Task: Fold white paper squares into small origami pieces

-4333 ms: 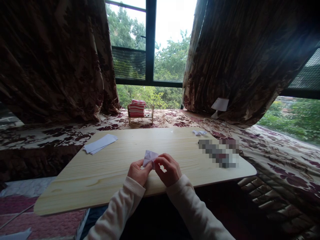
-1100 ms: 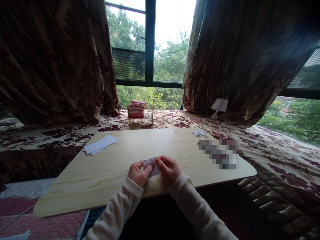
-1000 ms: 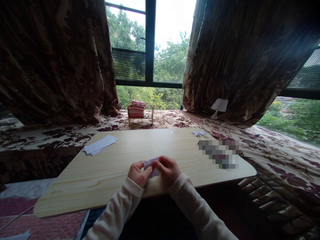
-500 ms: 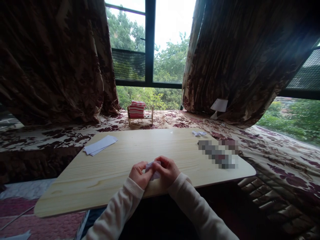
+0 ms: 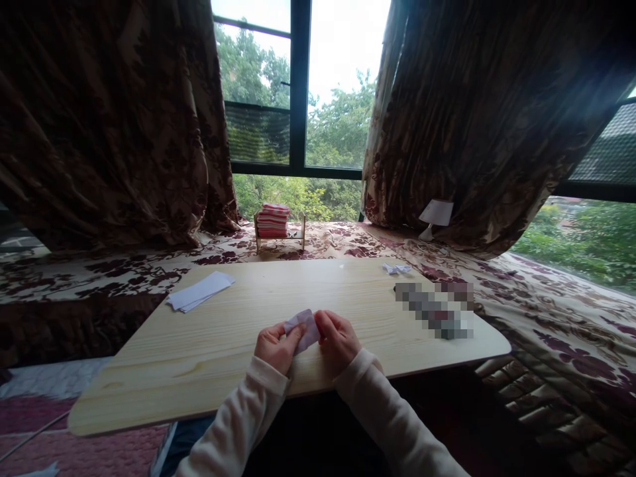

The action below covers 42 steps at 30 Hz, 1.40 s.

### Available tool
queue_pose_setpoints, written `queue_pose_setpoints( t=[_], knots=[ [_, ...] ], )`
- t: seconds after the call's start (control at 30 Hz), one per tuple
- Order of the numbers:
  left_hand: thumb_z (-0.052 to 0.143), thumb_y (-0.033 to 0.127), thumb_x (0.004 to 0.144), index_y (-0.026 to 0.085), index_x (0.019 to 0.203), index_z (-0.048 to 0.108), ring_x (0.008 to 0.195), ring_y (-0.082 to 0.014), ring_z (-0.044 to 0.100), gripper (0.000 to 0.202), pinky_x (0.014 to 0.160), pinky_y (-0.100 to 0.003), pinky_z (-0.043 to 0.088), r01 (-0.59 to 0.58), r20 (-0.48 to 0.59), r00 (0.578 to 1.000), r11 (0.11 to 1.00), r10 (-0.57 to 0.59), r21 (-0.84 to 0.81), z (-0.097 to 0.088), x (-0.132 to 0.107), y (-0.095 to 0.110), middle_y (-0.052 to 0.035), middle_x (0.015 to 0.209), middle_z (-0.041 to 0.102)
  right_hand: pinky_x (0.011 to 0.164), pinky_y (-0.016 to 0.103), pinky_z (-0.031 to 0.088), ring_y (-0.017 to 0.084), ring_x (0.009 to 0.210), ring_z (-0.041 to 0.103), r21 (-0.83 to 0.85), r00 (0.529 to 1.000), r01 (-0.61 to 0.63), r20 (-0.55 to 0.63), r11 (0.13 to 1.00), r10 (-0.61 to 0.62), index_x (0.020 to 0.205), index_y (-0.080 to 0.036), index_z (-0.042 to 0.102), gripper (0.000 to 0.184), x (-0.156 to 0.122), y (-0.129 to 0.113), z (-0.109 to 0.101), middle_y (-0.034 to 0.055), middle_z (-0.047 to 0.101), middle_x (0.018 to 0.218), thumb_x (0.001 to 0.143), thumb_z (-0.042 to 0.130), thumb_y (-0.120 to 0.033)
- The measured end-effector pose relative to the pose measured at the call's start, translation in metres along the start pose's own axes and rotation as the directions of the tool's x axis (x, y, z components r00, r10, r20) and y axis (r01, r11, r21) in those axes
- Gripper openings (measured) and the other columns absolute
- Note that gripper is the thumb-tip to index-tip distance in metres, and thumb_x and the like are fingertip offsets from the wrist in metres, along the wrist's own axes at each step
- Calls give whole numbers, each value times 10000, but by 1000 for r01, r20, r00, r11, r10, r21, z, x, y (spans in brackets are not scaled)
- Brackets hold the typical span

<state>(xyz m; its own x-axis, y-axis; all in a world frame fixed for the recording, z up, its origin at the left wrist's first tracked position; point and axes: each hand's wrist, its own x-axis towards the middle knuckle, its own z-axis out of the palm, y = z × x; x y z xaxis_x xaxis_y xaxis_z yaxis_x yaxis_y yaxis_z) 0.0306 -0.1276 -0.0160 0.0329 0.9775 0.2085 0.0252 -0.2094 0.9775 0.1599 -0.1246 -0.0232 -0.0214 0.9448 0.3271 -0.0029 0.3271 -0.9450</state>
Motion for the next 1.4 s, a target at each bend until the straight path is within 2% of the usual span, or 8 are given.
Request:
queue_pose_setpoints(
  t=[0.1, 0.23, 0.4, 0.57, 0.73, 0.9, 1.1, 1.4],
  knots=[
    [635, 360, 629, 88, 749, 700, 620, -175, 602, 304, 593, -256, 472, 4, -23, 1000, 999, -5, -40, 1, 1, -4, -76, 659, 684, 479, 212, 334, 87, 513, 404, -20, 999, 44, 3, 999, -44, 693, -150, 547, 278, -2, 2, 1, -29, 474, 567, 742, 562, -422],
    [643, 334, 605, 99, 681, 688, 521, -128, 528, 252, 484, -215, 404, -6, -18, 1000, 1000, 5, -25, 2, 0, -5, -30, 543, 614, 498, 215, 344, 94, 530, 415, -100, 996, 85, 16, 991, -84, 678, -151, 538, 227, -5, 3, 1, -25, 477, 570, 753, 545, -366],
    [637, 333, 608, 108, 639, 668, 547, -121, 492, 230, 505, -215, 374, -1, 27, 1000, 1000, 1, -1, 2, -3, -2, -17, 556, 582, 487, 212, 327, 94, 530, 401, -198, 996, 85, 20, 977, -83, 655, -145, 547, 223, -6, -1, -2, -24, 458, 558, 763, 518, -338],
    [598, 387, 640, 106, 572, 631, 496, -115, 454, 291, 482, -228, 349, 60, 96, 994, 998, -58, -17, -2, -1, 8, -17, 499, 541, 447, 207, 285, 83, 496, 357, -158, 997, 27, -65, 987, -38, 595, -142, 534, 296, -2, 1, -2, -37, 407, 512, 765, 505, -383],
    [526, 388, 674, 143, 462, 521, 499, -106, 402, 324, 508, -235, 331, 78, 78, 994, 996, -76, -33, -7, 1, 17, 6, 468, 474, 428, 204, 273, 75, 471, 344, -120, 996, -5, -93, 993, -6, 591, -142, 528, 317, -2, 0, -3, -46, 390, 485, 755, 511, -413],
    [532, 324, 646, 141, 488, 534, 504, -110, 402, 242, 507, -235, 314, 72, 129, 989, 997, -68, -24, -9, -2, 19, 15, 465, 473, 387, 198, 243, 65, 433, 327, -117, 995, -12, -104, 993, 0, 595, -146, 533, 327, -3, -1, -3, -54, 381, 460, 751, 513, -433],
    [528, 308, 664, 129, 573, 627, 574, -141, 495, 224, 572, -237, 371, 25, 175, 984, 1000, -23, -14, -9, -4, 17, -7, 540, 578, 394, 209, 256, 73, 418, 336, -118, 988, 7, -153, 993, -25, 584, -154, 545, 332, -2, 0, -3, -56, 378, 425, 740, 524, -446],
    [599, 282, 640, 108, 725, 710, 684, -203, 590, 223, 629, -260, 434, -5, 139, 990, 999, -1, 43, -6, -5, 9, -59, 684, 684, 430, 212, 310, 81, 455, 379, -80, 989, 16, -142, 997, -27, 598, -148, 562, 318, -1, 1, -5, -38, 441, 468, 740, 547, -432]
  ],
)
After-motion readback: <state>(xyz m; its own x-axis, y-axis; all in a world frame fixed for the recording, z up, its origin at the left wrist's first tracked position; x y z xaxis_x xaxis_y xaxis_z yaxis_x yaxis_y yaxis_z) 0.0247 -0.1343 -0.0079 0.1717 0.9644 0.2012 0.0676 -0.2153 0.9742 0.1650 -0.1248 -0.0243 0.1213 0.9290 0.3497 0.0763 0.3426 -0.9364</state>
